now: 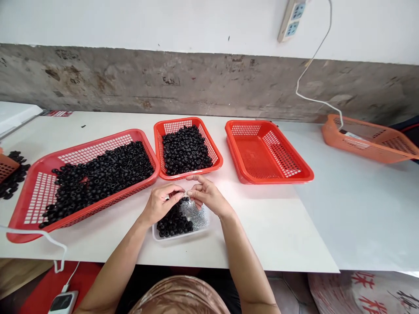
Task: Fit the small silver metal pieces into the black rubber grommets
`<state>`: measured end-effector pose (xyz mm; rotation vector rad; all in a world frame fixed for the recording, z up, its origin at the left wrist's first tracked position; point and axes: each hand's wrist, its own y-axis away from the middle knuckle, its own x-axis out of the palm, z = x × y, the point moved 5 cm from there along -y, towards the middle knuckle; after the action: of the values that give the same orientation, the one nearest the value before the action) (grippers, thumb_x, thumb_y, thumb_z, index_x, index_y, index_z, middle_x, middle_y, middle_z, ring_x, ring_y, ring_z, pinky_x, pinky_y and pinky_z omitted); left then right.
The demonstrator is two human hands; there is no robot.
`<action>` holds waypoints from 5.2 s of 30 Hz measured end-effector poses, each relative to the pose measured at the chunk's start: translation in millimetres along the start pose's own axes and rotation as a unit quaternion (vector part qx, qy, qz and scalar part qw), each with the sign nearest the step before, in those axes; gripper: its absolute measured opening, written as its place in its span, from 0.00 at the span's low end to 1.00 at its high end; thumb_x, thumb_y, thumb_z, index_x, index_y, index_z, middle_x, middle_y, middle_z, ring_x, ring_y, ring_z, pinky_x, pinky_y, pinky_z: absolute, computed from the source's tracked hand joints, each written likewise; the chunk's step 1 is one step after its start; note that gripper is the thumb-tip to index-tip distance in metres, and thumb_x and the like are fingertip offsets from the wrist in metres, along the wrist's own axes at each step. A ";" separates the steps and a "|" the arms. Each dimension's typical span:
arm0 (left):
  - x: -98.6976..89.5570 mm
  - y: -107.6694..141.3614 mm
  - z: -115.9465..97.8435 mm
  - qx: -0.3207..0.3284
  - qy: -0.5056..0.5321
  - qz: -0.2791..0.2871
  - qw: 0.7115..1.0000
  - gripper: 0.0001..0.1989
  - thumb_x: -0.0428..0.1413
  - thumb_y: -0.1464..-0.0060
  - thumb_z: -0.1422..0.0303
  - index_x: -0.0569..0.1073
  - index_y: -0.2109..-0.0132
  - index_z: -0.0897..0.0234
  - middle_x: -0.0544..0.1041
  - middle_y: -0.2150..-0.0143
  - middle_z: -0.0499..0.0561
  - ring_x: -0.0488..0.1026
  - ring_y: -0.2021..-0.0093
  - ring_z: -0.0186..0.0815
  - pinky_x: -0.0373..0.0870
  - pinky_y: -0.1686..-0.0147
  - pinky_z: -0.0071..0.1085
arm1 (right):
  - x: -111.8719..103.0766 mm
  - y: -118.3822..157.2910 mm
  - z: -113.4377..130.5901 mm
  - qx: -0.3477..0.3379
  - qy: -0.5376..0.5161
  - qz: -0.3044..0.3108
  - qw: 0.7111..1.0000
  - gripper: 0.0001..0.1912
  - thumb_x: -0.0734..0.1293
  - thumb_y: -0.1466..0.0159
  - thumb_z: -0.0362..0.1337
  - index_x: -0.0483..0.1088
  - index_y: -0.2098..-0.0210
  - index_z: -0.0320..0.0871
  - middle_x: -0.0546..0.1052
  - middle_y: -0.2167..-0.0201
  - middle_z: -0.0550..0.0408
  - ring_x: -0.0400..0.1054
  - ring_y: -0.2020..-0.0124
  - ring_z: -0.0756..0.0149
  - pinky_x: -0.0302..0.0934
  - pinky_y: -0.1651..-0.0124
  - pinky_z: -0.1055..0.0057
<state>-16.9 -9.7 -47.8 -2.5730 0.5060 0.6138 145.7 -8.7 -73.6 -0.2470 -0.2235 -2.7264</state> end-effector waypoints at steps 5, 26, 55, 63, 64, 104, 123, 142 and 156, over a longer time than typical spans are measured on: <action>1.3 3.4 4.4 0.001 -0.001 0.002 1.000 0.07 0.54 0.34 0.68 0.77 0.58 0.62 0.79 0.64 0.50 0.75 0.65 0.33 0.69 0.63 0.28 | -6.7 5.3 2.3 -0.047 0.037 -0.056 0.997 0.22 0.75 0.40 0.45 0.70 0.51 0.43 0.74 0.75 0.63 0.62 0.82 0.76 0.58 0.79 0.78; 6.4 9.5 29.0 -0.225 0.346 -0.025 0.911 0.12 0.65 0.45 0.60 0.82 0.59 0.64 0.82 0.67 0.52 0.77 0.69 0.34 0.76 0.65 0.29 | 15.5 18.5 19.9 -0.241 0.331 -0.159 0.898 0.09 0.63 0.27 0.38 0.74 0.60 0.44 0.78 0.66 0.54 0.72 0.67 0.67 0.68 0.61 0.70; -6.2 16.3 1.4 -0.223 0.436 -0.026 0.871 0.10 0.71 0.54 0.70 0.82 0.62 0.63 0.83 0.64 0.50 0.79 0.69 0.32 0.76 0.64 0.27 | 17.5 10.8 7.3 -0.046 0.105 -0.053 0.992 0.18 0.70 0.35 0.52 0.73 0.62 0.42 0.72 0.75 0.60 0.57 0.80 0.75 0.52 0.77 0.76; -10.7 66.0 9.1 -0.287 0.515 -0.172 0.789 0.11 0.72 0.54 0.67 0.80 0.65 0.63 0.82 0.64 0.50 0.78 0.68 0.29 0.74 0.65 0.23 | 36.5 1.0 -13.1 0.067 0.671 -0.042 0.737 0.13 0.61 0.27 0.36 0.77 0.60 0.41 0.82 0.63 0.44 0.77 0.62 0.57 0.62 0.61 0.70; -7.9 71.3 8.8 -0.293 0.519 -0.170 0.785 0.10 0.71 0.54 0.67 0.80 0.65 0.63 0.82 0.64 0.50 0.77 0.68 0.29 0.74 0.65 0.23 | 38.8 -0.5 -16.6 0.074 0.677 -0.042 0.731 0.13 0.61 0.27 0.36 0.77 0.60 0.40 0.82 0.64 0.43 0.77 0.63 0.56 0.62 0.62 0.69; 24.6 69.4 -12.7 -0.358 0.520 -0.138 0.763 0.18 0.74 0.61 0.60 0.83 0.64 0.66 0.81 0.70 0.51 0.75 0.73 0.28 0.70 0.70 0.23 | 50.8 53.4 47.6 -0.285 0.428 -0.008 0.858 0.14 0.63 0.27 0.34 0.75 0.45 0.47 0.82 0.61 0.53 0.77 0.61 0.66 0.70 0.55 0.69; 24.7 68.3 -11.0 -0.367 0.526 -0.139 0.755 0.19 0.75 0.62 0.60 0.83 0.64 0.68 0.80 0.70 0.50 0.76 0.71 0.28 0.73 0.66 0.23 | 53.8 52.1 53.4 -0.277 0.457 0.012 0.845 0.13 0.62 0.27 0.32 0.75 0.47 0.46 0.81 0.58 0.51 0.76 0.59 0.64 0.68 0.54 0.66; 25.1 69.1 -12.8 -0.333 0.498 -0.163 0.784 0.20 0.73 0.59 0.67 0.84 0.55 0.62 0.83 0.61 0.51 0.79 0.67 0.32 0.76 0.62 0.29 | 44.5 48.5 53.3 -0.113 0.377 -0.057 0.918 0.05 0.64 0.36 0.35 0.72 0.65 0.43 0.74 0.75 0.59 0.65 0.75 0.71 0.63 0.69 0.74; 15.8 74.5 -15.0 -0.256 0.308 -0.179 0.899 0.16 0.67 0.48 0.70 0.81 0.50 0.60 0.83 0.56 0.53 0.78 0.56 0.38 0.75 0.53 0.30 | 55.6 42.2 50.2 -0.104 0.427 0.002 0.898 0.06 0.62 0.39 0.28 0.70 0.68 0.43 0.73 0.74 0.59 0.64 0.72 0.70 0.61 0.65 0.73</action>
<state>-31.5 -83.1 -68.4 -3.2414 0.0300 -0.2614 119.1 -58.1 -8.4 0.8823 0.3162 -2.5674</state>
